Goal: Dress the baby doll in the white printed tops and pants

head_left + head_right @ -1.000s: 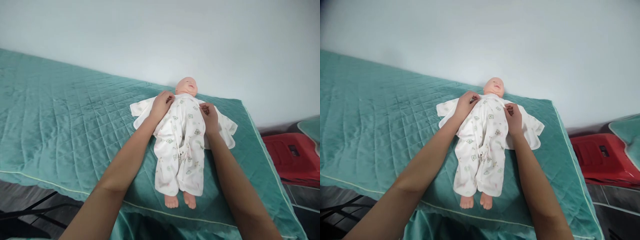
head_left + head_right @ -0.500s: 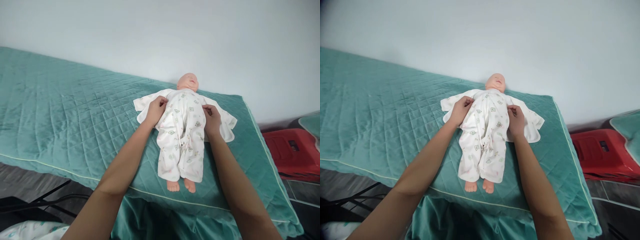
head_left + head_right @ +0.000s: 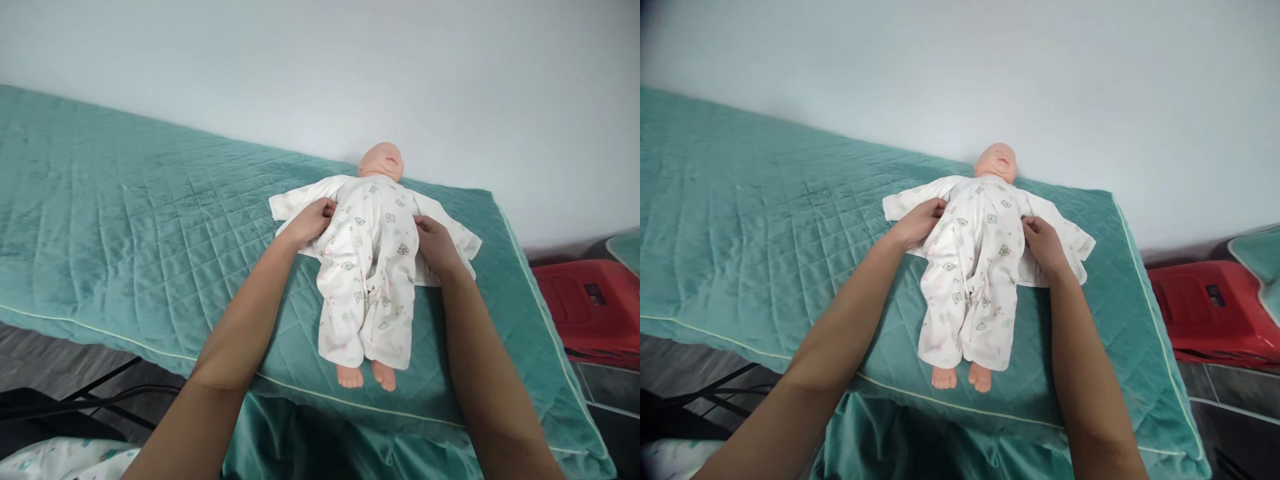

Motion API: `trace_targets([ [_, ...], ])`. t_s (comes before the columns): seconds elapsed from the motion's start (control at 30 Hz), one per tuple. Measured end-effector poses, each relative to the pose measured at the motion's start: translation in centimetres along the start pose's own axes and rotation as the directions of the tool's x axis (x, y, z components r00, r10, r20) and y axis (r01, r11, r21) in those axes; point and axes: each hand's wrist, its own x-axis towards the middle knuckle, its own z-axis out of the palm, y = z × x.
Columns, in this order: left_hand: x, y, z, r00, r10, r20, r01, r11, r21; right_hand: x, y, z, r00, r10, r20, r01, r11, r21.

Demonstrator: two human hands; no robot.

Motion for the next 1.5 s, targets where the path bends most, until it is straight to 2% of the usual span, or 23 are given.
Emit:
trace_targets([
  [0.27,-0.2,0.7,0.1,1.000,0.021,0.007,-0.021,0.998,0.055,0.2,0.5,-0.6,0.984,-0.040,0.175,0.010,0.985,0.170],
  [0.57,0.0,0.6,0.6,0.997,0.061,-0.040,-0.054,0.988,0.143,0.7,0.5,-0.6,0.980,-0.023,0.196,0.002,0.994,0.109],
  [0.67,0.0,0.8,0.8,0.995,0.053,-0.081,-0.040,0.987,0.158,0.7,0.4,-0.2,0.987,-0.016,0.163,0.002,0.997,0.082],
  [0.77,0.3,0.7,0.8,0.983,0.089,-0.161,-0.050,0.972,0.231,0.7,0.3,0.1,0.997,-0.018,0.075,0.015,0.999,0.037],
  [0.9,0.9,0.5,0.9,0.939,0.190,-0.286,-0.055,0.905,0.423,0.9,0.0,0.7,0.994,-0.027,-0.107,0.011,0.989,-0.151],
  [1.0,1.0,0.4,1.1,0.920,0.222,-0.324,-0.038,0.870,0.491,0.9,-0.2,1.0,0.981,-0.049,-0.190,-0.005,0.961,-0.275],
  [1.27,0.8,0.6,1.3,0.921,0.240,-0.307,-0.035,0.835,0.549,1.3,0.3,1.3,0.978,-0.053,-0.204,-0.012,0.952,-0.305],
  [1.5,0.6,1.1,1.2,0.964,0.215,-0.156,-0.082,0.800,0.595,1.1,-0.2,1.0,0.996,-0.090,-0.022,0.081,0.962,-0.262],
])
